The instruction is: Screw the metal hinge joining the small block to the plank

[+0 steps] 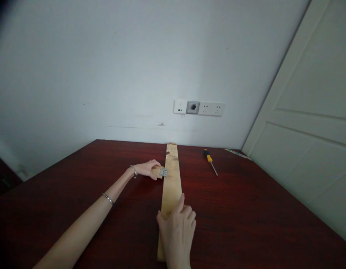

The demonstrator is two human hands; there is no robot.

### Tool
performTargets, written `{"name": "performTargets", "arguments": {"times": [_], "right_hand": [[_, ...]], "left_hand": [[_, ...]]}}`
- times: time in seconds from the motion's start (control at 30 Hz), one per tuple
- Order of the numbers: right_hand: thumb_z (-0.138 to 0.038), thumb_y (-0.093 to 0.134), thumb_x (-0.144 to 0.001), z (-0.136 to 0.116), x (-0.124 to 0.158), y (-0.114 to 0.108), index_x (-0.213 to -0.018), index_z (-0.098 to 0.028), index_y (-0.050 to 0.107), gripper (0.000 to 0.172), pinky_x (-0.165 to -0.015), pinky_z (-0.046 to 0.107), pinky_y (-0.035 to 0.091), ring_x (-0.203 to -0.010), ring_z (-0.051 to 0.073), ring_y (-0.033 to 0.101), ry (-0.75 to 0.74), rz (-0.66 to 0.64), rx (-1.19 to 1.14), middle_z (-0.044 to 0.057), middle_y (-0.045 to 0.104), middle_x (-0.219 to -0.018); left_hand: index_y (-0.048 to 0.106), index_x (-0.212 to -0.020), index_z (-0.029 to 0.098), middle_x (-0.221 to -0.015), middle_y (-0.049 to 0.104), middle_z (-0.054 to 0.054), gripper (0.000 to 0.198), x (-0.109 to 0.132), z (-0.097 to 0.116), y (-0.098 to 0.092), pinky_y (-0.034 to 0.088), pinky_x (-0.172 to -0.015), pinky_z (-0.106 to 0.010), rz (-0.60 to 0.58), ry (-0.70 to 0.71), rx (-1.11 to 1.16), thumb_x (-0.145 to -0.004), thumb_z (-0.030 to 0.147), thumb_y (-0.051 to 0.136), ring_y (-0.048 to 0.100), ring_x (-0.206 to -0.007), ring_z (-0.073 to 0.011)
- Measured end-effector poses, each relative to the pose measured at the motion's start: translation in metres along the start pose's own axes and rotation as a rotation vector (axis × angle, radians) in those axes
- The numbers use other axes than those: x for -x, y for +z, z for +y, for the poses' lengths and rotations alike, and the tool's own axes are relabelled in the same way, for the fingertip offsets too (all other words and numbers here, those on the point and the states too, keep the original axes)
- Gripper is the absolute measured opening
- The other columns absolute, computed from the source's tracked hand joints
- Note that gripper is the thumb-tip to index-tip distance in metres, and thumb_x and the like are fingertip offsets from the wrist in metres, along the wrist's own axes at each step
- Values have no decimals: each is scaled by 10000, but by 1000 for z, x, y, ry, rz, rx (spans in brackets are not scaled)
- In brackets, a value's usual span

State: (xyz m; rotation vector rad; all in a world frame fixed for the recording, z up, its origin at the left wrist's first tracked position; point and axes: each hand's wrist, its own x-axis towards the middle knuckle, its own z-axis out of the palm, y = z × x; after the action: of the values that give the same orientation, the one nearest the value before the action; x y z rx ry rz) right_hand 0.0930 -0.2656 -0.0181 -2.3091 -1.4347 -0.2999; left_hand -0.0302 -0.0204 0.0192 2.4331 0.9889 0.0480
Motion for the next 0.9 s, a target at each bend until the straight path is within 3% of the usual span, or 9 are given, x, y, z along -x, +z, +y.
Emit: {"name": "performTargets", "arguments": {"times": [0.23, 0.4, 0.5, 0.6, 0.77, 0.9], "right_hand": [[-500, 556, -805, -2, 1, 2, -1352, 30, 410, 775, -685, 403, 468, -817, 324, 573, -5, -20, -9, 188, 588, -908], [-600, 489, -831, 16, -24, -9, -1380, 14, 383, 830, -761, 418, 479, -992, 362, 547, -108, -9, -18, 263, 521, -1246], [-538, 468, -869, 40, -72, -22, -1358, 0, 425, 728, -826, 429, 457, -1085, 382, 504, -171, 37, 44, 264, 484, -1307], [-436, 447, -901, 65, -140, -26, -1350, -30, 445, 605, -841, 433, 439, -1093, 378, 499, -204, 34, 96, 247, 512, -1275], [-339, 485, -894, 101, -242, 0, -1277, -54, 516, 478, -830, 384, 427, -1074, 331, 539, -131, -139, 57, 237, 582, -1170], [-268, 444, -913, 119, -287, 28, -1211, -43, 568, 394, -838, 300, 421, -1025, 239, 597, -101, -206, 10, 203, 636, -1125]], "left_hand": [[523, -1202, 186, -1162, 496, -58, 712, 0, 0, -1, 387, -954, -325, -7, 14, 10, -574, 372, 802, 466, -1111, -256], [538, -1185, 202, -1151, 498, -49, 706, 1, 2, 0, 396, -943, -318, 4, 10, 13, -561, 392, 806, 475, -1096, -250], [532, -1199, 204, -1152, 496, -52, 727, 1, 2, -1, 396, -940, -315, -5, 15, 7, -557, 413, 800, 479, -1097, -255], [523, -1205, 190, -1159, 490, -64, 737, 1, 3, -2, 390, -951, -321, -12, 21, 16, -559, 419, 795, 478, -1105, -260], [526, -1179, 185, -1158, 487, -61, 722, -1, 4, -2, 380, -961, -321, -10, 46, 24, -547, 403, 800, 469, -1111, -260], [533, -1152, 184, -1135, 501, -57, 706, -4, 4, -3, 390, -931, -321, -23, 69, -4, -533, 392, 802, 480, -1084, -266]]}}
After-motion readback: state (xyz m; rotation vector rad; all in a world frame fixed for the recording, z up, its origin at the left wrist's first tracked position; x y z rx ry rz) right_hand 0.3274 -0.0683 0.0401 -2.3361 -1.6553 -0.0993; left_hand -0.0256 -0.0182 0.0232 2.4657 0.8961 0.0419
